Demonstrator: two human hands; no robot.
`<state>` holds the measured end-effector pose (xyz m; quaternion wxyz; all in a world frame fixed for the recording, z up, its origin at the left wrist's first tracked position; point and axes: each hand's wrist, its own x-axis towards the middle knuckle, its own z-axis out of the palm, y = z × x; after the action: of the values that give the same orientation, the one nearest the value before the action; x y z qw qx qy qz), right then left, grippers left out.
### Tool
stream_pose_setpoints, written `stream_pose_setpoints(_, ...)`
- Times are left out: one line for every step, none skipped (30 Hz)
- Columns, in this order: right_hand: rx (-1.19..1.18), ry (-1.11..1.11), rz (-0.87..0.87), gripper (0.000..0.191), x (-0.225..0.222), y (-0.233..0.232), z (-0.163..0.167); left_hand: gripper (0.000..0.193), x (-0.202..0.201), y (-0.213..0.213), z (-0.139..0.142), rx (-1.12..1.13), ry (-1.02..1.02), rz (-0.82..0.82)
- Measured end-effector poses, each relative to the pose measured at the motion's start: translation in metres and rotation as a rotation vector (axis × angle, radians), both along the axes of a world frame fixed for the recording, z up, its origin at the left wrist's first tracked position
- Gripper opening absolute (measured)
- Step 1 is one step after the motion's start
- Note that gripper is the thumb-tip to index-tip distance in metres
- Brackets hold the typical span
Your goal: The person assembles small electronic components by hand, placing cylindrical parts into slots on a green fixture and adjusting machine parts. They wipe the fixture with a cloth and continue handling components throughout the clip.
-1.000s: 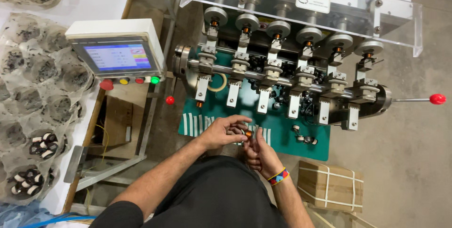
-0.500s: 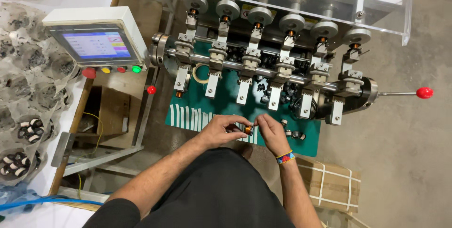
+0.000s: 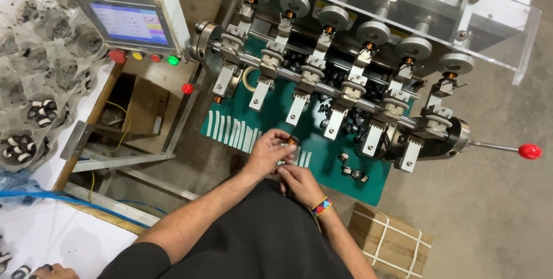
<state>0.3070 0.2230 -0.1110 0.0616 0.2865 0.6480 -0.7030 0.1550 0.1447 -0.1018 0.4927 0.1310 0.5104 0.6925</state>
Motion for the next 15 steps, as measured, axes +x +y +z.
stream_pose_setpoints(-0.055, -0.081, 0.021, 0.032, 0.001, 0.011, -0.008, 0.033, -0.008, -0.005, 0.002, -0.021, 0.049, 0.013)
stream_pose_setpoints(-0.108, -0.163, 0.038, 0.035, 0.004, 0.023, -0.016, 0.032, -0.016, -0.012, 0.005, -0.041, 0.097, 0.024)
stream_pose_setpoints(0.169, -0.23, -0.001, 0.04, 0.007, 0.032, -0.026, 0.031, -0.023, -0.02, 0.008, -0.061, 0.144, 0.035)
stream_pose_setpoints(0.446, -0.293, -0.039, 0.049, 0.008, 0.04, -0.037, 0.032, -0.028, -0.027, 0.012, -0.083, 0.285, 0.018)
stream_pose_setpoints(0.602, -0.306, -0.088, 0.05, 0.009, 0.049, -0.047, 0.033, -0.032, -0.035, 0.016, -0.109, 0.424, 0.0)
stream_pose_setpoints(0.756, -0.317, -0.137, 0.051, 0.01, 0.052, -0.056, 0.034, -0.034, -0.042, 0.02, -0.137, 0.562, -0.02)
stream_pose_setpoints(0.625, -0.334, -0.2, 0.047, 0.007, 0.054, -0.063, 0.037, -0.035, -0.047, 0.024, -0.179, 0.614, -0.044)
stream_pose_setpoints(0.497, -0.349, -0.262, 0.044, 0.0, 0.059, -0.065, 0.04, -0.037, -0.051, 0.029, -0.217, 0.667, -0.068)
stream_pose_setpoints(0.369, -0.363, -0.322, 0.042, -0.005, 0.061, -0.064, 0.044, -0.038, -0.055, 0.033, -0.255, 0.718, -0.092)
stream_pose_setpoints(0.481, -0.307, -0.306, 0.033, -0.008, 0.06, -0.063, 0.045, -0.04, -0.056, 0.037, -0.294, 0.742, -0.139)
stream_pose_setpoints(0.592, -0.248, -0.291, 0.026, -0.012, 0.059, -0.062, 0.047, -0.041, -0.056, 0.04, -0.332, 0.766, -0.186)
stream_pose_setpoints(0.704, -0.189, -0.274, 0.02, -0.016, 0.057, -0.059, 0.049, -0.043, -0.056, 0.042, -0.371, 0.79, -0.233)
stream_pose_setpoints(0.799, -0.263, -0.206, 0.018, -0.021, 0.051, -0.049, 0.049, -0.047, -0.057, 0.045, -0.249, 0.898, -0.21)
stream_pose_setpoints(0.893, -0.339, -0.136, 0.015, -0.022, 0.041, -0.036, 0.048, -0.051, -0.056, 0.046, -0.124, 1.002, -0.188)
stream_pose_setpoints(0.985, -0.417, -0.061, 0.013, -0.022, 0.029, -0.021, 0.048, -0.054, -0.056, 0.048, 0.002, 1.099, -0.165)
